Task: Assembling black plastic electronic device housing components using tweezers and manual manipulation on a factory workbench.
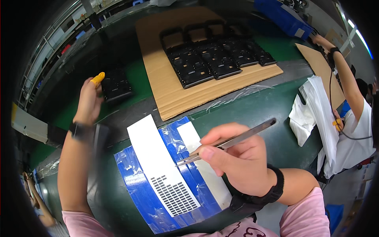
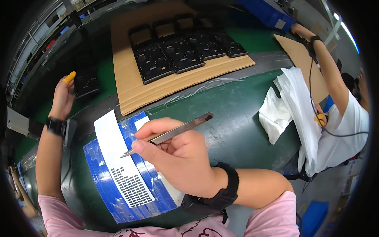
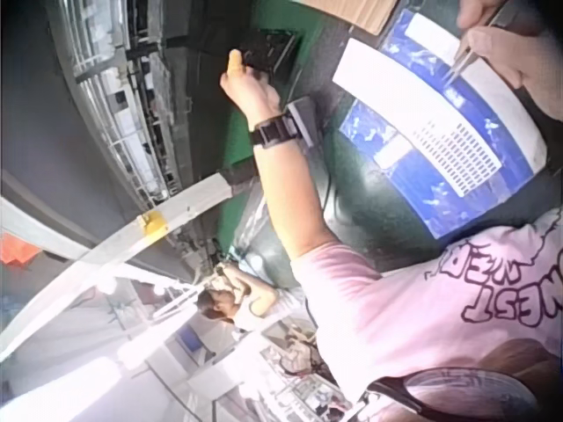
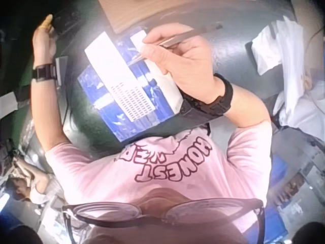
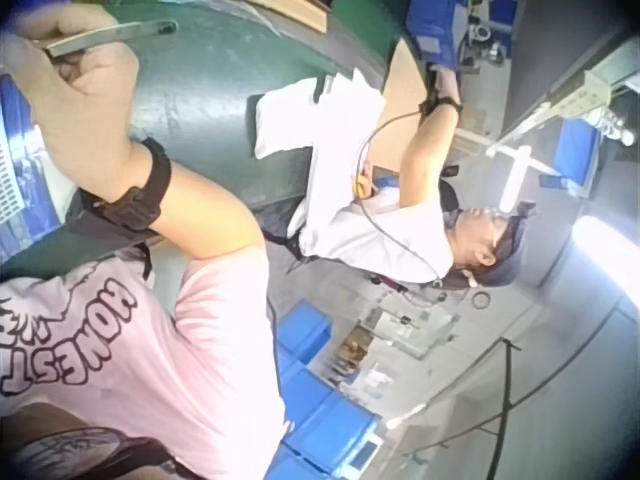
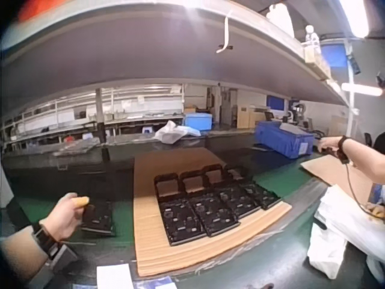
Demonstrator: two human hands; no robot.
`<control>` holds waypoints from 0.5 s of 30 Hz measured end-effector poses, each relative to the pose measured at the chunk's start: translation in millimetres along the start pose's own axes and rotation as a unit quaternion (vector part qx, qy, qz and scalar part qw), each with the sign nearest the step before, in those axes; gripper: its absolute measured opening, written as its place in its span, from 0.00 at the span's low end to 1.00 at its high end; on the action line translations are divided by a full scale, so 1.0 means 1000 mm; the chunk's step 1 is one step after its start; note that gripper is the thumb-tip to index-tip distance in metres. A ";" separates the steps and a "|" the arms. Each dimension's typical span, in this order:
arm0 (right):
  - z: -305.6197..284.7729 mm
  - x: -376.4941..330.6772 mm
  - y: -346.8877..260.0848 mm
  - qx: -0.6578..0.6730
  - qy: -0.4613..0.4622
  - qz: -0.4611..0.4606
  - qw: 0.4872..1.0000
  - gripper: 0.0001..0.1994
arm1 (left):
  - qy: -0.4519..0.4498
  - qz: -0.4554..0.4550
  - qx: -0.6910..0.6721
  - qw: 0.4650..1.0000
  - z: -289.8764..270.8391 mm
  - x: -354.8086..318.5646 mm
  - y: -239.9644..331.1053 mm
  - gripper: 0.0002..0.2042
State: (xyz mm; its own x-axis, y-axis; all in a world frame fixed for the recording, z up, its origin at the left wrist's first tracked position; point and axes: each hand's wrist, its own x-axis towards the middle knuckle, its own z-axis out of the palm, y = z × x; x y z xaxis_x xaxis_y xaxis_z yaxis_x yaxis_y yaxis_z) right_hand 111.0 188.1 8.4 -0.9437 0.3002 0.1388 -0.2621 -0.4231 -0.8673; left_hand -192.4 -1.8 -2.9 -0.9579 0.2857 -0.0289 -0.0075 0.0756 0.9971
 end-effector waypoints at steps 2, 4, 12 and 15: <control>0.000 -0.001 0.003 -0.004 -0.003 0.004 1.000 0.08 | 0.166 0.133 0.270 0.939 0.014 0.019 0.005 0.18; 0.004 -0.002 0.006 -0.026 0.002 0.048 0.999 0.08 | 0.128 0.271 0.422 0.856 0.022 0.043 0.008 0.18; 0.009 -0.010 0.019 -0.064 0.002 0.142 0.988 0.08 | -0.134 0.178 0.542 0.810 0.175 0.017 0.012 0.12; 0.011 -0.014 0.024 -0.101 0.004 0.149 0.984 0.08 | -0.122 0.116 0.470 0.867 0.156 0.013 0.026 0.10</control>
State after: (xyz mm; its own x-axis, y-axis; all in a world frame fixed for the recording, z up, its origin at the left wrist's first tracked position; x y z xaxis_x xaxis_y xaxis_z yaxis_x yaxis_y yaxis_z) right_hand 115.7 163.8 -9.2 -0.9709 0.1954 -0.1384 0.0716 -0.3150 -0.9464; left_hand -160.2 152.3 11.3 -0.8126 0.5817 0.0359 0.5235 0.7013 0.4839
